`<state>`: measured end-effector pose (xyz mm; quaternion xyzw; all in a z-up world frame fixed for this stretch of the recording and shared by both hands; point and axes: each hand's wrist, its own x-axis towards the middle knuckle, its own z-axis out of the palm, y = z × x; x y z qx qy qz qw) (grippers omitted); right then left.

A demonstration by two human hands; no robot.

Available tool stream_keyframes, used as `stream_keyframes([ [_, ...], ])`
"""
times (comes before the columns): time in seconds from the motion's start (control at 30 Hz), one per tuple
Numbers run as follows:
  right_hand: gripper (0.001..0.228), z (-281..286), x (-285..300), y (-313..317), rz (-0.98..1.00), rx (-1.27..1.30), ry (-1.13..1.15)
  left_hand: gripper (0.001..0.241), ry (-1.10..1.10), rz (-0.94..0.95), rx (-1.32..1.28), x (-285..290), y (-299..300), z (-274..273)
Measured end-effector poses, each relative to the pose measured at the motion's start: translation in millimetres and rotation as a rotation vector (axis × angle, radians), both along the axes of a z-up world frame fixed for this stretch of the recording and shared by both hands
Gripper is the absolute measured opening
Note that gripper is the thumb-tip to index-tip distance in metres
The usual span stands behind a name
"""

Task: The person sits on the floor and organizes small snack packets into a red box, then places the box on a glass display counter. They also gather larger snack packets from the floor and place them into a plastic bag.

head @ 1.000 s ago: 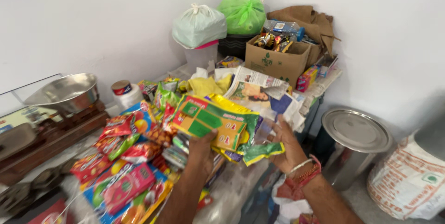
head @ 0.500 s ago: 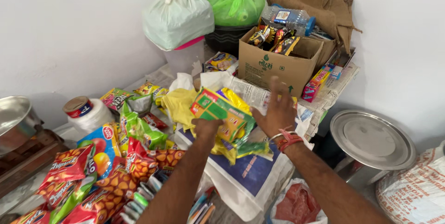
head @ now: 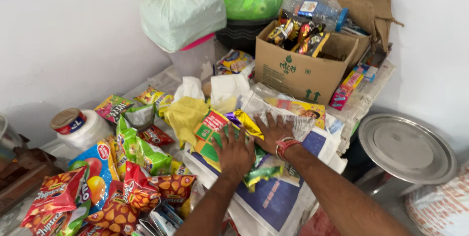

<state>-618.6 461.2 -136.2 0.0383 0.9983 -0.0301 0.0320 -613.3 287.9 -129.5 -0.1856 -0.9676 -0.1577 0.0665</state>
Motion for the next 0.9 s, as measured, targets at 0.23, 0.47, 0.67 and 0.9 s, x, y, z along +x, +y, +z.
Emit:
stream_keyframes([
  [0.23,0.087,1.4,-3.1,6.4,0.025,-0.047,0.136,0.066,-0.099,-0.062,0.007,-13.5,-5.9,14.1],
  [0.47,0.070,31.4,24.3,4.5,0.133,-0.102,0.589,0.061,0.100,-0.205,0.127,-10.1,-35.7,36.8],
  [0.67,0.065,89.6,73.7,-34.3,0.272,-0.263,0.590,0.063,0.131,-0.225,0.232,25.3,-71.3,67.8],
  [0.9,0.059,129.6,139.8,-113.0,0.498,-0.315,0.599,0.056,0.107,-0.177,0.263,100.0,-140.4,103.2],
])
